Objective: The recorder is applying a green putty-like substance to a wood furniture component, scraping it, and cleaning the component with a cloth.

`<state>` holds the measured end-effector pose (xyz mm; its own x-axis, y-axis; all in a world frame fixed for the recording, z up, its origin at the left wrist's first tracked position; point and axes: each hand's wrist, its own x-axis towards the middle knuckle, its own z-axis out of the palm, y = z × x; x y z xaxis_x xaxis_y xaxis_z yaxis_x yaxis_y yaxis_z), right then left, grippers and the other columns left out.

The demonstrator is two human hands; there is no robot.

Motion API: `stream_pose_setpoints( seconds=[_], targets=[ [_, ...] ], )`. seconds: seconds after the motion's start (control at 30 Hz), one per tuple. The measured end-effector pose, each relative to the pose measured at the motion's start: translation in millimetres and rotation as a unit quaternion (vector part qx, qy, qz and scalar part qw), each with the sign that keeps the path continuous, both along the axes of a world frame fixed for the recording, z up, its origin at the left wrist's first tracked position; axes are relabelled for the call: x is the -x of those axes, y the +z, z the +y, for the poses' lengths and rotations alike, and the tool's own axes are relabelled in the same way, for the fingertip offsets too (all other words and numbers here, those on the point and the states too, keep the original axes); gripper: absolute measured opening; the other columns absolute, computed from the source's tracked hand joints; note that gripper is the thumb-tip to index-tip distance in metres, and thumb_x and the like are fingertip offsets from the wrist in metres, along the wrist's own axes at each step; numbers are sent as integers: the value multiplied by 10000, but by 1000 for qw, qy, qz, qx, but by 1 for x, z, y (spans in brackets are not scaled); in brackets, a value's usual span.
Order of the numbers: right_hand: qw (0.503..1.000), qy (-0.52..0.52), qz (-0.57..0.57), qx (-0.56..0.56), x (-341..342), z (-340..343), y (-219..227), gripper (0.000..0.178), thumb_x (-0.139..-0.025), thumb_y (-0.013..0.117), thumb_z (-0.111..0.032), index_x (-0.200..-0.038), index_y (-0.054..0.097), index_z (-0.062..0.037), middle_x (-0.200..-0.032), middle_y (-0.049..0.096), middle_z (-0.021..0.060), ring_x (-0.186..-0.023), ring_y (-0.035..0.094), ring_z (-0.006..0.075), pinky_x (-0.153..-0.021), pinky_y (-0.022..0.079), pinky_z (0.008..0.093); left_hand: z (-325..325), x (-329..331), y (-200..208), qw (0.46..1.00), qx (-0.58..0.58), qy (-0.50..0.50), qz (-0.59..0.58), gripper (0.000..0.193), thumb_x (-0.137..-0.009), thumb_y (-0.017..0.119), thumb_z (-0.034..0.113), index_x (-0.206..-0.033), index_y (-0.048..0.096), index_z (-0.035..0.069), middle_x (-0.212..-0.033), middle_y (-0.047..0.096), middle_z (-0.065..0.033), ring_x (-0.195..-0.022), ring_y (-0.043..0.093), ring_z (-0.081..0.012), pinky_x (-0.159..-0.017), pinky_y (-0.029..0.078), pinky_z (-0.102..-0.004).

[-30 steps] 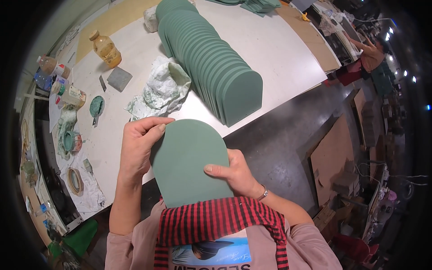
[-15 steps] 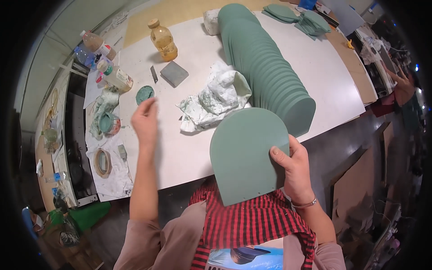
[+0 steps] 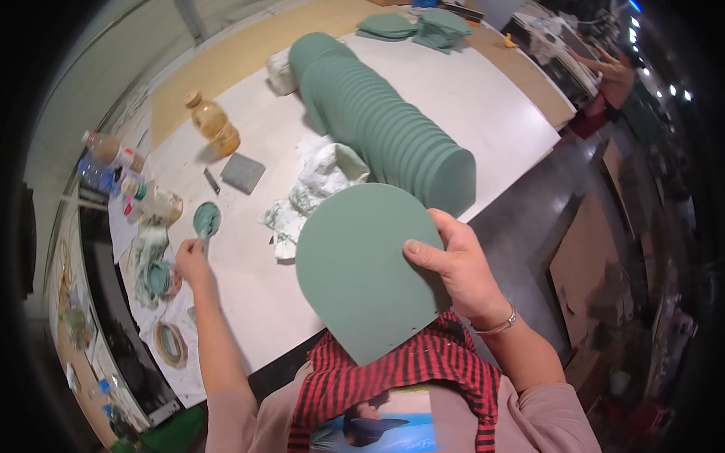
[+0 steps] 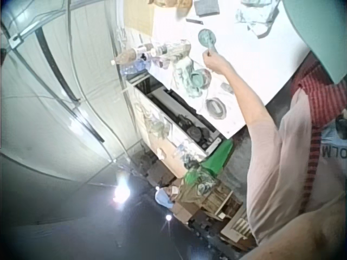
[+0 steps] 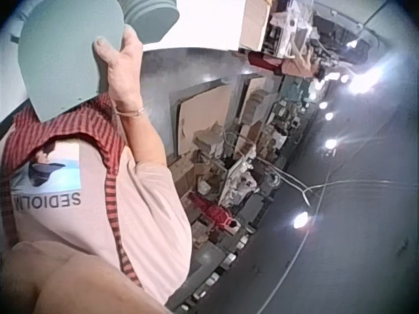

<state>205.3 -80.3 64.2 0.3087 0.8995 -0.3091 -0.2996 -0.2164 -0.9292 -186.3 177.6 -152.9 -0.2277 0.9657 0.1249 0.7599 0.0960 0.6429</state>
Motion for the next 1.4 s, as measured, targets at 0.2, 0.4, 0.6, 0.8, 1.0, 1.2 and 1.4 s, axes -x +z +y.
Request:
stream_pose_setpoints(
  seconds=[0.2,0.4,0.6,0.8,1.0,1.2,1.4],
  targets=[
    [1000,6,-21,5,1,-1,0,323,-904,692,-132,-1155,574,33,-1061,642,61,-960,591,110,-871,486,279,-29,-41,76,913,-16,-24,-407,78,-1010,510,103,-1050,554,52,-774,641,-59,-657,593,-105,-596,504,-218],
    [996,57,-67,28,-17,22,1,311,-891,714,-165,-1098,585,27,-982,634,37,-900,577,97,-831,487,268,-93,-123,174,789,34,-250,-560,83,-988,551,92,-1029,549,20,-766,633,-59,-645,604,-106,-591,492,-231],
    [980,149,-126,47,-29,32,-8,308,-891,720,-186,-1067,579,24,-947,625,39,-886,567,94,-805,483,266,-117,-140,192,812,77,-253,-521,99,-957,598,107,-985,546,28,-689,523,14,-575,473,-67,-578,455,-234],
    [980,154,-105,64,-40,33,-20,308,-889,720,-188,-1066,582,22,-940,630,46,-885,568,97,-798,481,269,-121,-153,184,849,96,-244,-458,64,-918,626,51,-920,570,19,-751,542,23,-627,450,-33,-556,343,-192],
    [980,141,-126,60,-48,26,-23,313,-886,714,-187,-1079,584,22,-945,631,49,-892,575,106,-808,482,275,-123,-165,177,869,97,-275,-401,100,-917,633,57,-868,556,17,-749,503,41,-671,397,-38,-601,318,-200],
    [982,126,-130,55,-50,21,-27,309,-890,710,-188,-1082,586,21,-945,634,49,-891,577,107,-810,483,276,-120,-172,175,867,87,-288,-398,116,-922,627,69,-859,544,18,-733,484,39,-679,390,-45,-610,316,-204],
    [985,125,-106,56,-47,24,-29,285,-892,709,-178,-1060,586,16,-933,629,39,-874,571,98,-796,484,269,-118,-169,172,869,89,-288,-392,124,-934,612,71,-855,529,23,-735,475,41,-680,384,-47,-611,316,-205]
  ],
)
